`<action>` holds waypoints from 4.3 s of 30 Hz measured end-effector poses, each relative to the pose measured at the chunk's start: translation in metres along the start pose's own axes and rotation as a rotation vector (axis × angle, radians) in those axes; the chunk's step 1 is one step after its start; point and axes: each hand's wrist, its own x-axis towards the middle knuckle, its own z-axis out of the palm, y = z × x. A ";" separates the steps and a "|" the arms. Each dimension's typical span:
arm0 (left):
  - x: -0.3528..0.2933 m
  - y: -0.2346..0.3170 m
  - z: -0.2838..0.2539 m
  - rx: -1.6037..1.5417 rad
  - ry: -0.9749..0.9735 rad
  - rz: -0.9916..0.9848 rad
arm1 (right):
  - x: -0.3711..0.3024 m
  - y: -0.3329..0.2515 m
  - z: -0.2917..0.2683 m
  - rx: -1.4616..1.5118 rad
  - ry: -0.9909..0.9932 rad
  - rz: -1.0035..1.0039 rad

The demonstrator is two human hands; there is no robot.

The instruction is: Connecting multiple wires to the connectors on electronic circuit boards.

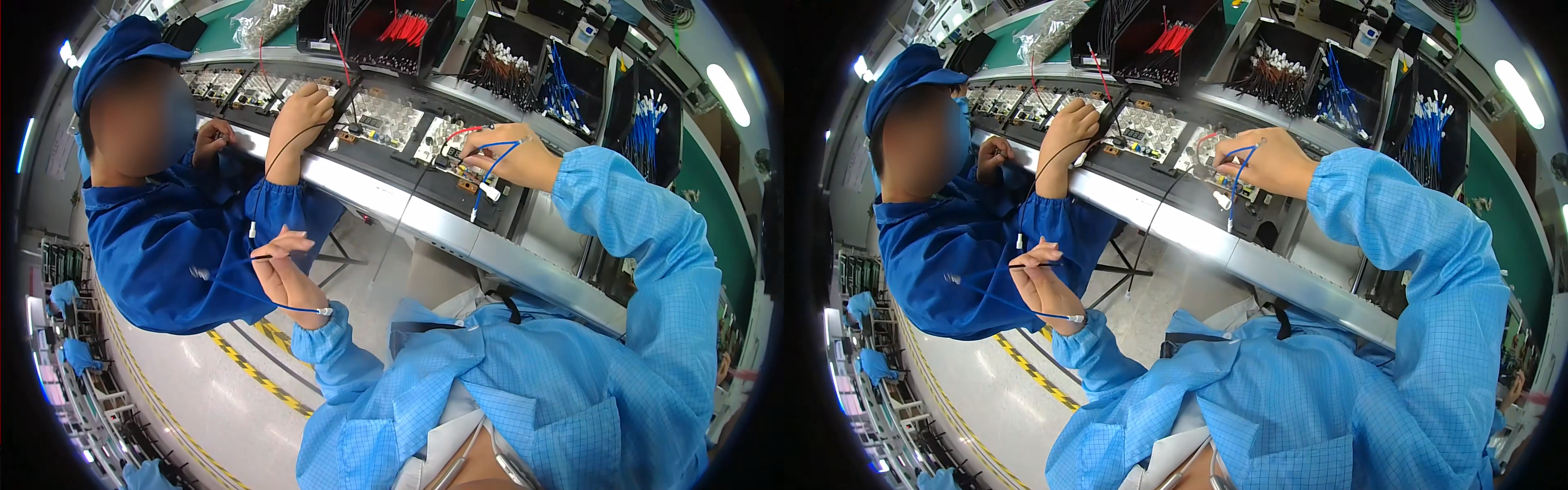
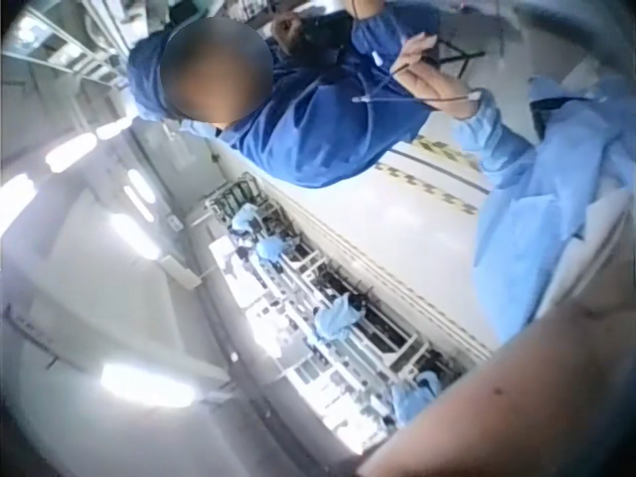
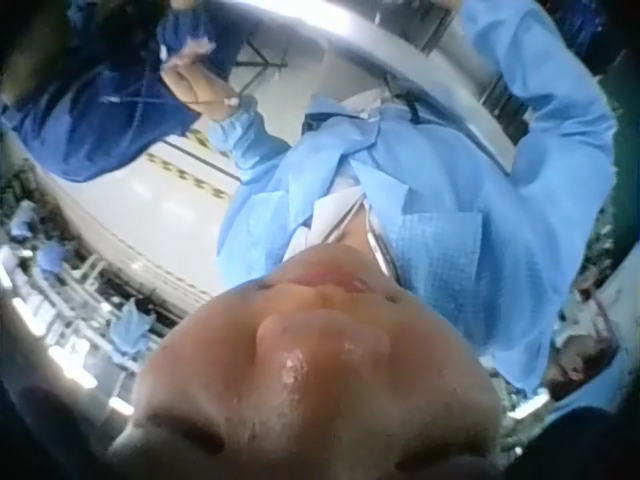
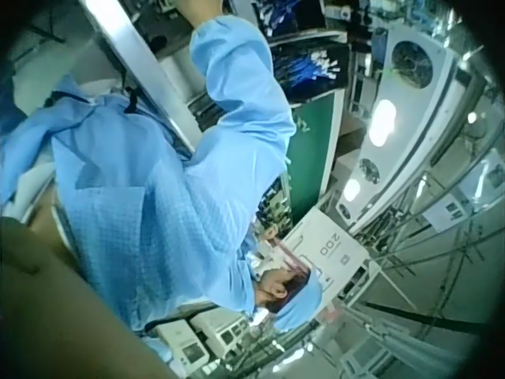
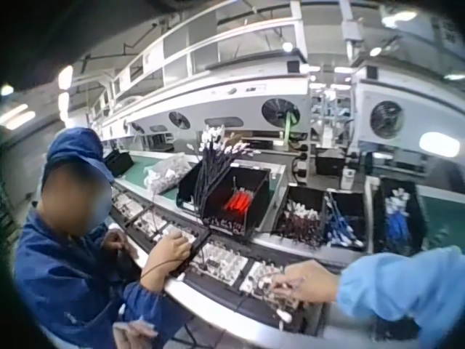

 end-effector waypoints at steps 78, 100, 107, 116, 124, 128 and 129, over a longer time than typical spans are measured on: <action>0.097 -0.100 0.093 0.310 -0.564 -0.067 | 0.015 0.000 0.007 -0.029 -0.054 -0.146; 0.075 -0.105 0.082 0.177 -0.603 -0.065 | 0.001 -0.013 -0.016 -0.029 -0.071 0.078; 0.056 -0.077 0.060 0.196 -0.536 -0.555 | -0.026 -0.011 -0.015 0.075 -0.363 0.113; 0.049 -0.087 0.077 0.262 -0.649 -0.530 | -0.017 -0.016 0.011 0.437 -0.493 0.231; 0.055 -0.090 0.083 0.080 -0.673 -0.548 | -0.015 -0.007 0.006 0.175 -0.427 0.202; 0.058 -0.088 0.088 0.080 -0.703 -0.542 | -0.024 -0.010 0.006 0.029 -0.380 0.120; 0.057 -0.089 0.088 0.088 -0.697 -0.535 | -0.025 -0.010 0.001 0.022 -0.415 0.105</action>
